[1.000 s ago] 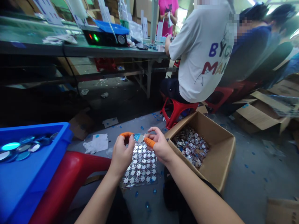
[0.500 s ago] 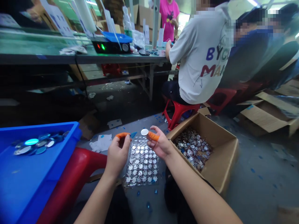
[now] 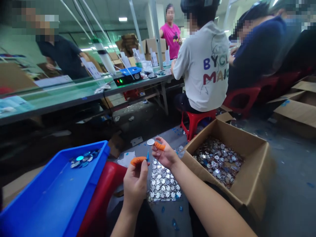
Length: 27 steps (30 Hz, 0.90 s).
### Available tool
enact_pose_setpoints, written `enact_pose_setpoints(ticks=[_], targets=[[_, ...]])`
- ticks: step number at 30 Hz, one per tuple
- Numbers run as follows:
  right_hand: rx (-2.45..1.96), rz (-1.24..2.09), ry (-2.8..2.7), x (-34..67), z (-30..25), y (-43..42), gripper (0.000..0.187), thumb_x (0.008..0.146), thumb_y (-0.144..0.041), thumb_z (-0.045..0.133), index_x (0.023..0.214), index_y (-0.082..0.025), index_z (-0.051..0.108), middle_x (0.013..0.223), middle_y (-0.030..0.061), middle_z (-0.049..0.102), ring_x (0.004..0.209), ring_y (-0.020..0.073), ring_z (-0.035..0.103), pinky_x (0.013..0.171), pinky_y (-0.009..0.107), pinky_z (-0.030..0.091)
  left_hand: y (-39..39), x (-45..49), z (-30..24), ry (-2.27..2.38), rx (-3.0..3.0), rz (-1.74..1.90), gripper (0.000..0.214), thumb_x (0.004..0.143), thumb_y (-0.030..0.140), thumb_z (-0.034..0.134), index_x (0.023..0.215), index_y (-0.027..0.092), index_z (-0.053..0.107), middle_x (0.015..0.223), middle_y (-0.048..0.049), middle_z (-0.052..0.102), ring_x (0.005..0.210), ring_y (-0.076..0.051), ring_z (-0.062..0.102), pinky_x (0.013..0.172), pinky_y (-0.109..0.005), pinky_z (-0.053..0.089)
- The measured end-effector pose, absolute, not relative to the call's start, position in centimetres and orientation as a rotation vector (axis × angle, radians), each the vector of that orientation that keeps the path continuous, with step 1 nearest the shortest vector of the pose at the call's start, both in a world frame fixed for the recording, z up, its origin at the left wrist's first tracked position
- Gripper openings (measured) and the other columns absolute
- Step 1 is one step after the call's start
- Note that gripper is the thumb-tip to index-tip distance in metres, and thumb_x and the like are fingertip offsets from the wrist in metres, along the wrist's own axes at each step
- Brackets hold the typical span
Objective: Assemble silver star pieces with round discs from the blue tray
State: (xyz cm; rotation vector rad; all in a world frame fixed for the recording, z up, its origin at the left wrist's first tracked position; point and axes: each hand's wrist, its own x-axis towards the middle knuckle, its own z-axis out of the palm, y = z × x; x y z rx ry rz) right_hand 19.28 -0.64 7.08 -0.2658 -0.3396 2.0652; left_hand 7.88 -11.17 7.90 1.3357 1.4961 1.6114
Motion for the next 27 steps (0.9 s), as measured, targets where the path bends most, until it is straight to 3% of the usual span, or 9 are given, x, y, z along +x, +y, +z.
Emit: enact_pose_setpoints(ticks=[7, 16, 21, 27], targets=[[-0.177, 2.109, -0.32, 19.7, 7.4, -1.2, 0.042, 0.072, -0.008, 0.074, 0.107, -0.021, 0.056, 0.077, -0.0013, 0.053, 0.064, 0.0092, 0.048, 0.049, 0.014, 0.031, -12.8, 9.4, 9.3, 1.537, 1.31, 1.538, 0.029, 0.095, 0.046, 0.061, 0.103, 0.018, 0.064, 0.088, -0.0057, 0.067, 0.079, -0.019, 0.065, 0.076, -0.03, 0.052], [-0.111, 2.105, -0.427, 20.1, 7.2, -1.2, 0.038, 0.079, -0.014, 0.075, 0.11, -0.022, 0.055, 0.073, -0.002, 0.051, 0.062, 0.0092, 0.045, 0.052, 0.015, 0.032, -13.5, 11.2, 9.8, 1.522, 1.405, 1.49, 0.028, 0.096, 0.044, 0.061, 0.102, 0.017, 0.064, 0.093, -0.0077, 0.067, 0.088, -0.021, 0.065, 0.082, -0.031, 0.05], [-0.128, 2.113, -0.444, 20.4, 7.6, -1.2, 0.044, 0.074, -0.012, 0.077, 0.11, -0.024, 0.055, 0.077, -0.0023, 0.053, 0.062, 0.0092, 0.046, 0.054, 0.016, 0.036, -13.7, 12.2, 10.1, 1.504, 1.433, 1.454, 0.028, 0.096, 0.045, 0.06, 0.101, 0.018, 0.065, 0.09, -0.0075, 0.067, 0.084, -0.02, 0.065, 0.08, -0.03, 0.05], [-0.108, 2.118, -0.379, 20.4, 8.3, -1.1, 0.044, 0.073, -0.011, 0.077, 0.109, -0.022, 0.055, 0.075, -0.0026, 0.05, 0.062, 0.009, 0.043, 0.05, 0.015, 0.031, -14.9, 12.5, 11.0, 1.513, 1.473, 1.357, 0.027, 0.093, 0.045, 0.062, 0.097, 0.019, 0.068, 0.086, -0.0078, 0.067, 0.079, -0.021, 0.064, 0.076, -0.031, 0.052]])
